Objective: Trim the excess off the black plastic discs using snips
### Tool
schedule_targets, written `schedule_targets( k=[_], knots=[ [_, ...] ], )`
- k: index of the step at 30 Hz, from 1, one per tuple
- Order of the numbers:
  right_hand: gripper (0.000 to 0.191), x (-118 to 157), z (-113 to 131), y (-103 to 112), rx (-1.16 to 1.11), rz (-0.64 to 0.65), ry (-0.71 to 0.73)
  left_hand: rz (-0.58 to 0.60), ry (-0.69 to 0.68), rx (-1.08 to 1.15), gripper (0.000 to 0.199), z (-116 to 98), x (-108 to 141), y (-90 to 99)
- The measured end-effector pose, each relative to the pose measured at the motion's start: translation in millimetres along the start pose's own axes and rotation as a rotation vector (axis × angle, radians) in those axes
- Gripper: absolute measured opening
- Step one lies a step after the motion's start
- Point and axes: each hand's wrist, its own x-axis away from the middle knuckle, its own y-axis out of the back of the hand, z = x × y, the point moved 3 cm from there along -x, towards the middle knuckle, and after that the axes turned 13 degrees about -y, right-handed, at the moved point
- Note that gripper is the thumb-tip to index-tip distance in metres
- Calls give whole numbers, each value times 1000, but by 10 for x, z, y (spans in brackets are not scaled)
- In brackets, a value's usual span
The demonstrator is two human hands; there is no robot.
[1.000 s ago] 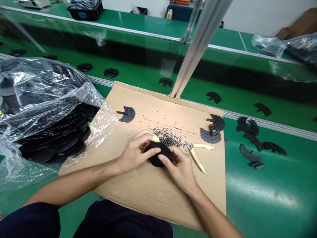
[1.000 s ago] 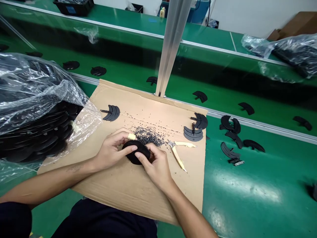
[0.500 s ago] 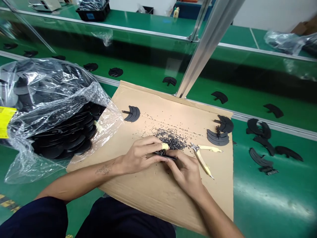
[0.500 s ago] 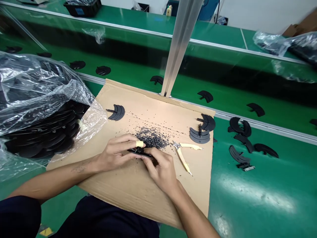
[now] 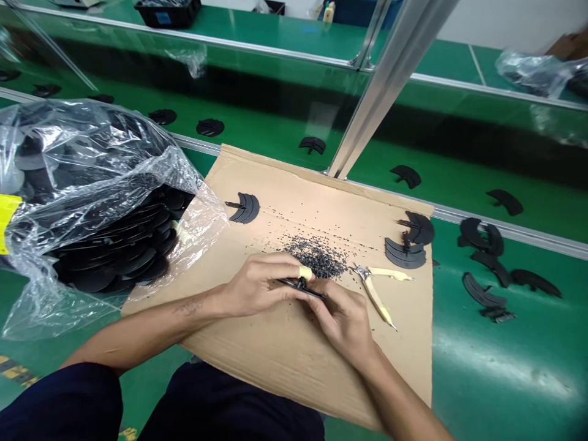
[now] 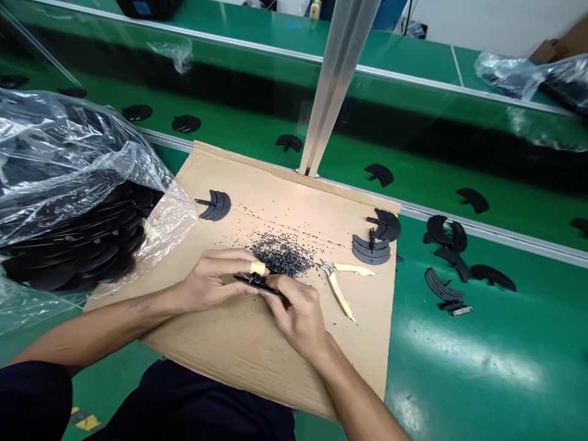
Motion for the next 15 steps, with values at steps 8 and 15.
schedule_targets(
  k=[8, 15],
  knots=[
    [8, -5, 3, -7, -25, 3, 50, 8, -97, 4, 23, -31, 2, 13],
    [9, 6, -10, -8, -103, 26, 74, -6, -13, 48, 29, -24, -15, 4]
  ],
)
